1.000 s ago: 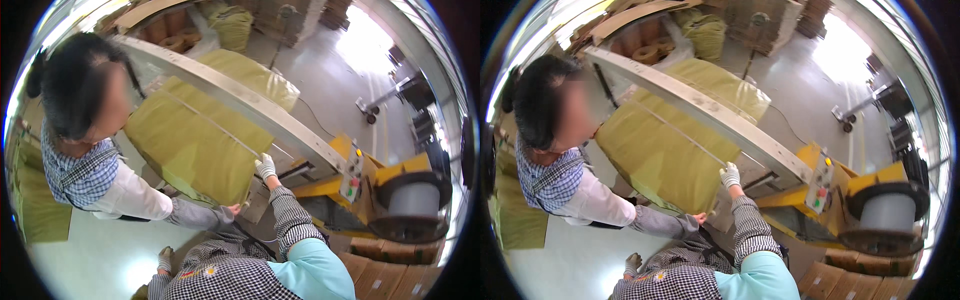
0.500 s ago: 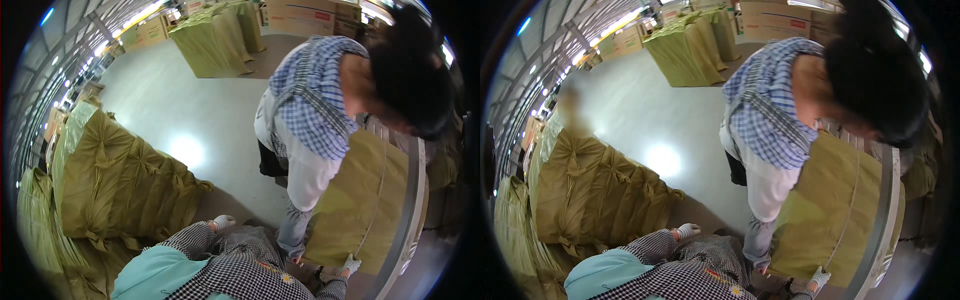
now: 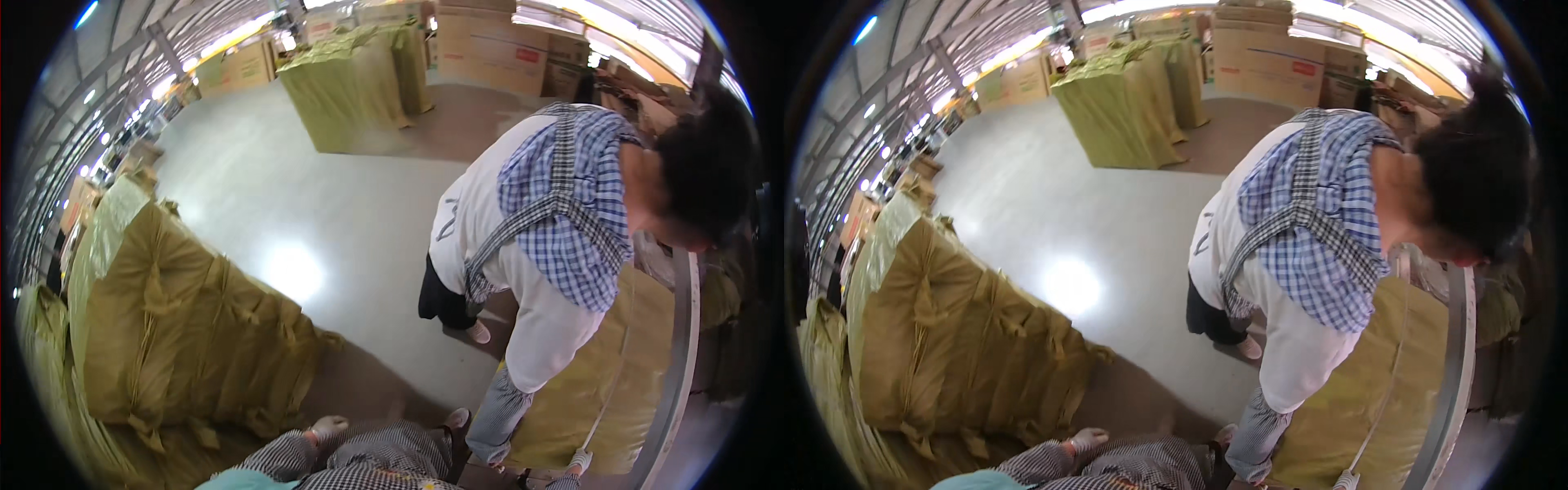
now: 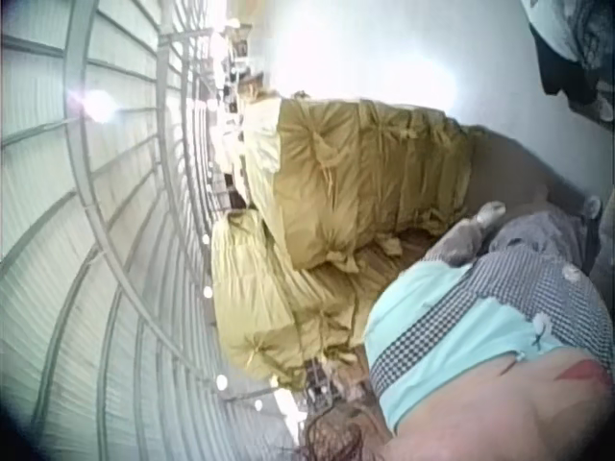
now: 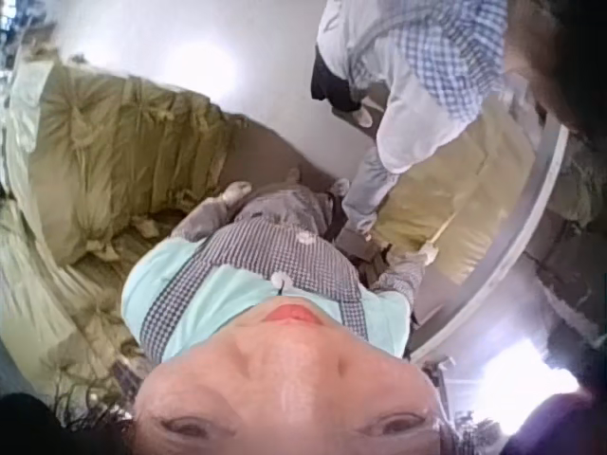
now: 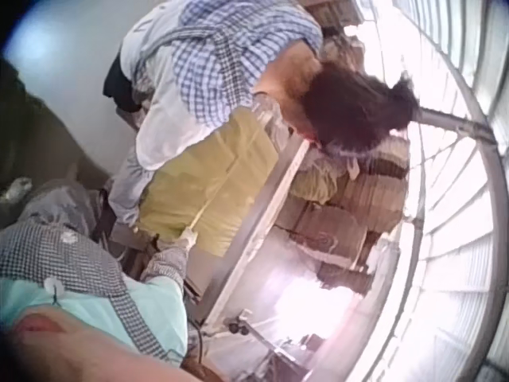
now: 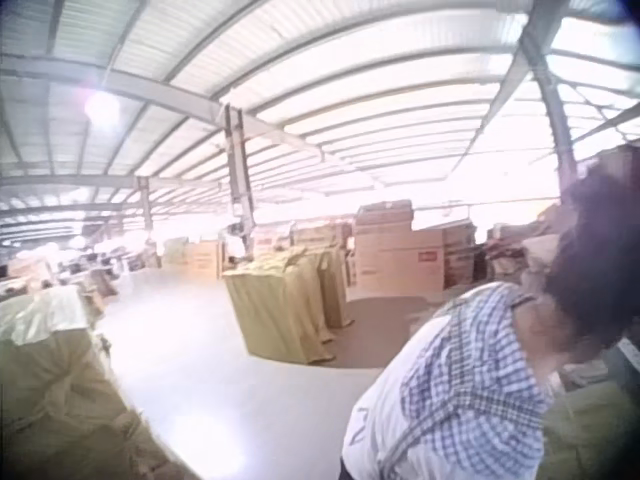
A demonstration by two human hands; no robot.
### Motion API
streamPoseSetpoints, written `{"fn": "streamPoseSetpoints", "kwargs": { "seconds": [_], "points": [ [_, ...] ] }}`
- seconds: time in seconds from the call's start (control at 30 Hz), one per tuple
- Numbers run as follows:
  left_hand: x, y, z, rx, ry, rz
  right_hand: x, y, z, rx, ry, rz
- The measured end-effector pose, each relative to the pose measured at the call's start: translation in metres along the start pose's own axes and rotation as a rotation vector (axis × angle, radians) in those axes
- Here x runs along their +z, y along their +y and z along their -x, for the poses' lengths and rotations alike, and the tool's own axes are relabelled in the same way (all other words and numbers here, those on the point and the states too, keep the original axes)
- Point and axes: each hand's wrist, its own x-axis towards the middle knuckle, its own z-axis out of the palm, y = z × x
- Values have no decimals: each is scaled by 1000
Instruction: Operating a strapping machine to secure large green parcels with another worker in a warehouse.
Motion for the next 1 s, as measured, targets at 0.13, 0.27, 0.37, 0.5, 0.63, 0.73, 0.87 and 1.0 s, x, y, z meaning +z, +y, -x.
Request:
{"fn": "streamPoseSetpoints", "kwargs": {
  "seconds": [0.13,0.27,0.37,0.5,0.63,0.73,0.87,1.0],
  "points": [
    [-11,-20,13,-65,-28,32,0,26,-2,24,41,-152],
    [-14,-136,-11,-77,73,340,-17,-50,85,37,-131,-298],
    [-16,-67,29,-116,79,591,-51,-142,133,0,-102,-318],
    [1,-52,-23,-10,23,360,-35,-161,150,-10,95,-105],
    [45,15,-67,170,-148,236,-20,-182,174,-298,-267,-272],
    [58,44,-102,167,-210,365,-6,-171,183,-615,-10,-476],
    [77,138,-88,117,-279,431,-73,-79,110,-434,499,-475],
    [105,190,-84,139,-355,357,-95,41,36,-64,548,-260]
  ]
}}
